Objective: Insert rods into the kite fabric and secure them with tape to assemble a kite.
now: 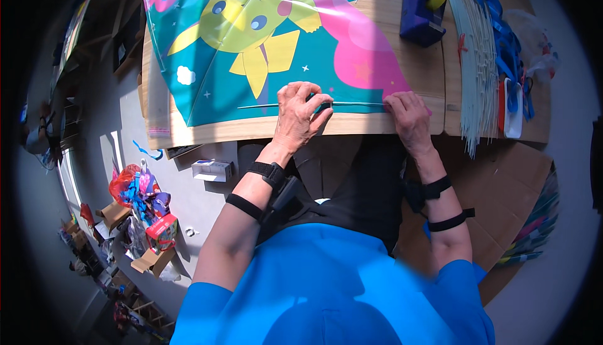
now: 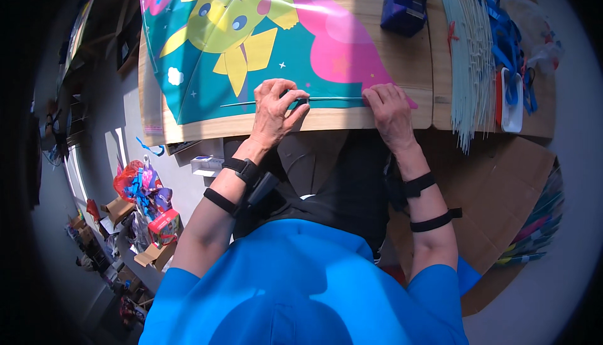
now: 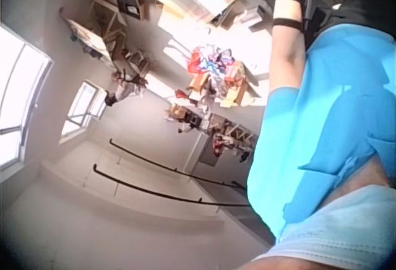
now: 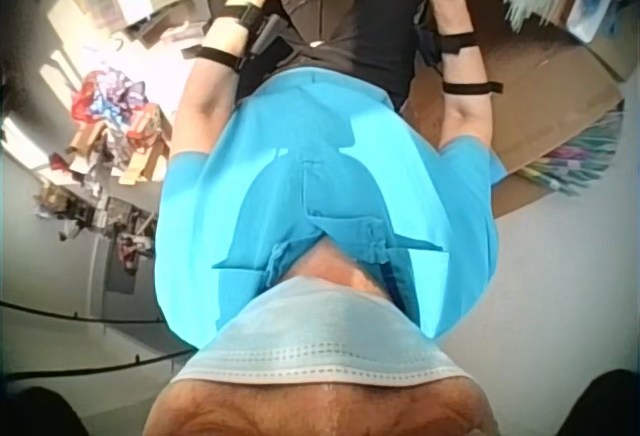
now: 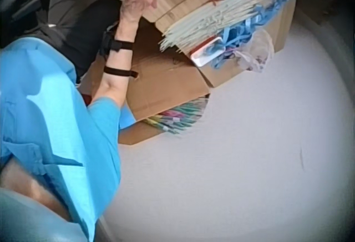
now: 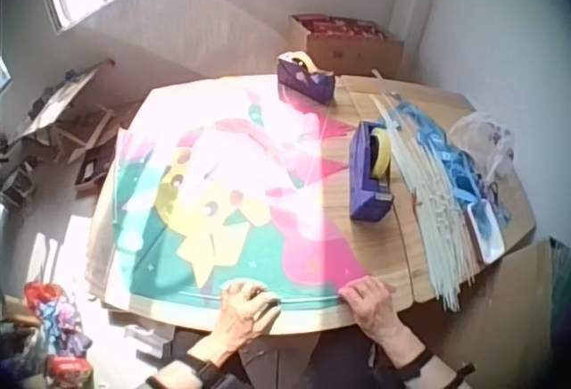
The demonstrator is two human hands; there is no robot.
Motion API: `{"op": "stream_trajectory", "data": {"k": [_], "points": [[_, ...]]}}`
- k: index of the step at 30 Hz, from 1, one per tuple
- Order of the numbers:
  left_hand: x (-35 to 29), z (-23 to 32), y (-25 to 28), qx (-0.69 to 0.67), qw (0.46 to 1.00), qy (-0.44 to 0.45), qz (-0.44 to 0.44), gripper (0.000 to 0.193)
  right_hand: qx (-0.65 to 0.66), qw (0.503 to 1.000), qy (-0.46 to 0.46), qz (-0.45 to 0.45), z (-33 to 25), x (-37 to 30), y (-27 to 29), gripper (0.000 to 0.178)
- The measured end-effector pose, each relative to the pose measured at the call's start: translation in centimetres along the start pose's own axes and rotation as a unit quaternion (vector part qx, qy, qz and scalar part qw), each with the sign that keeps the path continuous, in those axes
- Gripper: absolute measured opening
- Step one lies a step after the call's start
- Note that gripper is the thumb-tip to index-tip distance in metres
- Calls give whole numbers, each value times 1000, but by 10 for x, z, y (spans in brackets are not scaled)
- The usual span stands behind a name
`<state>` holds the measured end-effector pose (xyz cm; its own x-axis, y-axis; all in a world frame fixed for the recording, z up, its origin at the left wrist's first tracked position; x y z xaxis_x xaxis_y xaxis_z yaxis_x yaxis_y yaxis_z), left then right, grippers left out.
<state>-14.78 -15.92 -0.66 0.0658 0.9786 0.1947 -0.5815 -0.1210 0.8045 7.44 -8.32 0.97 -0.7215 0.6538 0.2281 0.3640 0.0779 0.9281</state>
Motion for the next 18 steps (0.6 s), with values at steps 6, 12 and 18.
{"op": "stream_trajectory", "data": {"k": [6, 12, 18], "points": [[-3, -4, -6, -3, 999, 0, 33, 16, 11, 1000, -2, -11, 1, 0, -2, 12], [0, -4, -8, -10, 998, 31, 60, 14, 3, 1000, -2, -15, 3, 0, -4, 13], [-1, -4, -7, -17, 998, 33, 50, 24, 11, 1000, -2, 1, 2, 0, -2, 15]]}}
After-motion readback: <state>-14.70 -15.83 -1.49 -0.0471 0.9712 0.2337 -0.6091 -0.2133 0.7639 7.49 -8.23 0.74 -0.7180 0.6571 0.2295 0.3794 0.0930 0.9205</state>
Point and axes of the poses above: each hand's wrist, its own x-axis towards the middle knuckle, its own y-axis out of the back of the hand, z = x × y, the point moved 4 cm from there along x, towards the middle knuckle, and after that the axes turned 5 degrees about -z, right-handed, at the moved point
